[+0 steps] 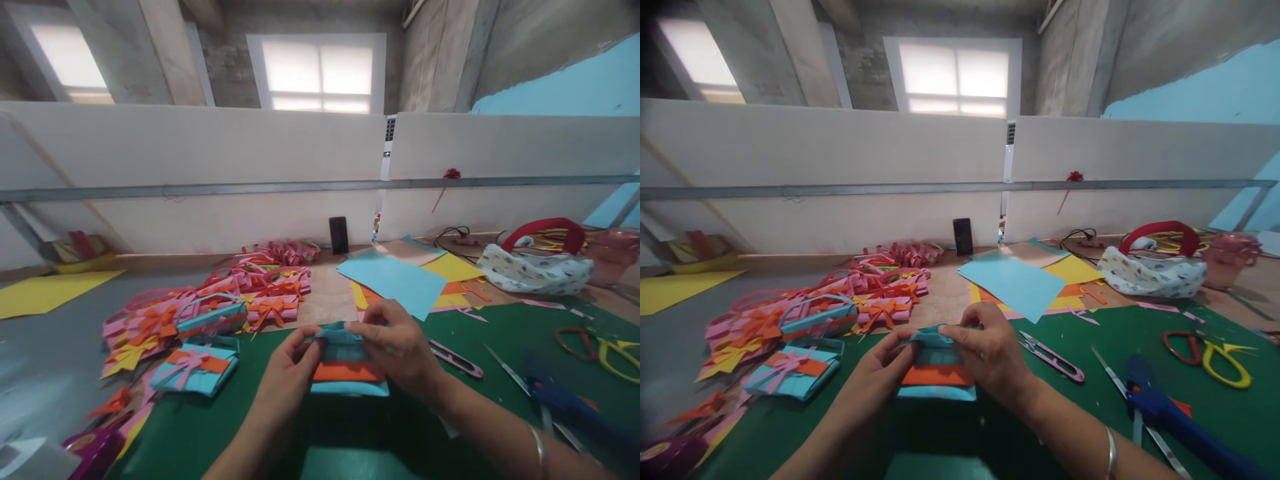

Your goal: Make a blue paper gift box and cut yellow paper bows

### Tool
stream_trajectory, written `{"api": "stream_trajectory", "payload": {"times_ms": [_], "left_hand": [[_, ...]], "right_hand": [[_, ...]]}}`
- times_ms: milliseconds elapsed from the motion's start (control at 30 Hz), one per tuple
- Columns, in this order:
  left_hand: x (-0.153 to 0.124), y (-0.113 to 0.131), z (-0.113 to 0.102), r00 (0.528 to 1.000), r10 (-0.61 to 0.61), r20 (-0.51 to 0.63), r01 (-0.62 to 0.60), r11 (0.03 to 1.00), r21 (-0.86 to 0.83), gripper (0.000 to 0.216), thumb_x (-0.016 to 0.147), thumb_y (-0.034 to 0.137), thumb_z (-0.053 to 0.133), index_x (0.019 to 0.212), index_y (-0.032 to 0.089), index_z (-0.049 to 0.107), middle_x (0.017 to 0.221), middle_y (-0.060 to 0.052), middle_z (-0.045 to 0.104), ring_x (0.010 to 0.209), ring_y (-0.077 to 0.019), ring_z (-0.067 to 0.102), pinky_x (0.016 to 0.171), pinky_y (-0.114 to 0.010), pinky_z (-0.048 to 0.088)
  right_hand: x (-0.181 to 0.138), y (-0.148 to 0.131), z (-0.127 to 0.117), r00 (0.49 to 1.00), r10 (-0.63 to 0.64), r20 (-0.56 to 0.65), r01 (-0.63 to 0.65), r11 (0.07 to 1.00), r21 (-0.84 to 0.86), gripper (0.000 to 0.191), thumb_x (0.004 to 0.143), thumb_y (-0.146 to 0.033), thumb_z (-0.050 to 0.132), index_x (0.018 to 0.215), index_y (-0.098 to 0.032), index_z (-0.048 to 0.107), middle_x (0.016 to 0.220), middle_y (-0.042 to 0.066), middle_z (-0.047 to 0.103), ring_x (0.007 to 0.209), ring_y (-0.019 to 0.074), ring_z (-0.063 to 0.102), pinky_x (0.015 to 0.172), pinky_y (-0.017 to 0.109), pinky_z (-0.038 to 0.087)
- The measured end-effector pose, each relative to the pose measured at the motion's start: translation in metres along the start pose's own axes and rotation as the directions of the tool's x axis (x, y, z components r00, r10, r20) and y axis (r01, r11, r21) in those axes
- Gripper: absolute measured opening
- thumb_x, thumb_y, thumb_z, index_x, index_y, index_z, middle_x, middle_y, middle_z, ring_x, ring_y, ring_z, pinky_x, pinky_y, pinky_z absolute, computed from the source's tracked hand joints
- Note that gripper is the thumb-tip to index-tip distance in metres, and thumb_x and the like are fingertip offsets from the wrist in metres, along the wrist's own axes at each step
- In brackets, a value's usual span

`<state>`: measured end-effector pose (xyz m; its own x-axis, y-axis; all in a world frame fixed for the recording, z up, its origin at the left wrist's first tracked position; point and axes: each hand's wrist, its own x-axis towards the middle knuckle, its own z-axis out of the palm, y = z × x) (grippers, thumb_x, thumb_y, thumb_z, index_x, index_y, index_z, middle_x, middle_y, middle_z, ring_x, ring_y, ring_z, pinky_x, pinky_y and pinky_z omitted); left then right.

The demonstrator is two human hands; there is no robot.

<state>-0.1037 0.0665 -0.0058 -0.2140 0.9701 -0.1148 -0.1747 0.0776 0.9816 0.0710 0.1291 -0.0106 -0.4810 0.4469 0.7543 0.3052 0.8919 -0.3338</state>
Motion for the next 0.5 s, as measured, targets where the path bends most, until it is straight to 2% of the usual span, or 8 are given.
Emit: {"api": "stream_trajectory", "payload": {"times_ms": [100,167,233,300,400,500], "left_hand": [[0.001,0.001,-0.001,0.999,-0.034,0.011,0.034,0.999,-0.026,0.032,0.069,0.036,0.066,0.096,0.020,0.057,0.069,0.000,0.068,0.060,-0.0160,0.064,0.056,-0.024,0.046],[0.001,0.004,-0.002,0.998,-0.064,0.007,0.064,0.996,-0.057,0.042,0.069,0.030,0.068,0.108,0.022,0.054,0.066,0.002,0.067,0.062,-0.0166,0.065,0.059,-0.026,0.048],[0.002,0.007,-0.005,0.989,-0.148,0.007,0.147,0.977,-0.155,0.052,0.068,0.022,0.070,0.116,0.022,0.050,0.063,0.003,0.066,0.062,-0.0163,0.065,0.061,-0.026,0.049],[0.002,0.012,-0.008,0.968,-0.248,0.025,0.245,0.928,-0.281,0.052,0.069,0.017,0.069,0.117,0.021,0.049,0.064,0.002,0.066,0.059,-0.0148,0.064,0.057,-0.023,0.048],[0.002,0.017,-0.009,0.951,-0.301,0.068,0.302,0.863,-0.406,0.032,0.076,0.019,0.062,0.106,0.014,0.055,0.068,-0.001,0.066,0.056,-0.0131,0.063,0.056,-0.023,0.050],[-0.001,0.018,-0.001,0.970,-0.233,0.072,0.237,0.830,-0.505,0.018,0.084,0.022,0.052,0.099,0.013,0.056,0.081,-0.004,0.067,0.071,-0.0124,0.066,0.070,-0.023,0.052]], "right_hand": [[0.001,-0.001,-0.001,0.985,-0.158,0.074,0.160,0.987,-0.020,0.031,0.083,-0.009,0.051,0.099,-0.028,0.070,0.084,0.004,0.058,0.079,0.0153,0.054,0.070,0.031,0.046],[0.003,-0.002,-0.004,0.969,-0.173,0.178,0.183,0.982,-0.039,0.028,0.082,-0.012,0.054,0.096,-0.029,0.070,0.092,0.004,0.062,0.084,0.0167,0.055,0.074,0.034,0.045],[0.004,-0.004,-0.007,0.955,-0.152,0.253,0.172,0.983,-0.058,0.028,0.079,-0.013,0.056,0.098,-0.030,0.069,0.102,0.005,0.063,0.090,0.0187,0.055,0.078,0.037,0.043],[0.004,-0.005,-0.009,0.944,-0.132,0.301,0.160,0.985,-0.070,0.030,0.078,-0.016,0.057,0.102,-0.030,0.067,0.103,0.005,0.064,0.089,0.0190,0.056,0.076,0.037,0.042],[0.002,-0.007,-0.005,0.956,-0.115,0.269,0.150,0.982,-0.112,0.028,0.080,-0.018,0.056,0.104,-0.027,0.067,0.086,0.004,0.065,0.075,0.0170,0.055,0.069,0.034,0.042],[-0.001,-0.010,0.003,0.993,0.029,0.119,-0.007,0.983,-0.183,0.031,0.084,-0.014,0.050,0.109,-0.022,0.065,0.077,0.005,0.062,0.073,0.0170,0.053,0.066,0.031,0.042]]}}
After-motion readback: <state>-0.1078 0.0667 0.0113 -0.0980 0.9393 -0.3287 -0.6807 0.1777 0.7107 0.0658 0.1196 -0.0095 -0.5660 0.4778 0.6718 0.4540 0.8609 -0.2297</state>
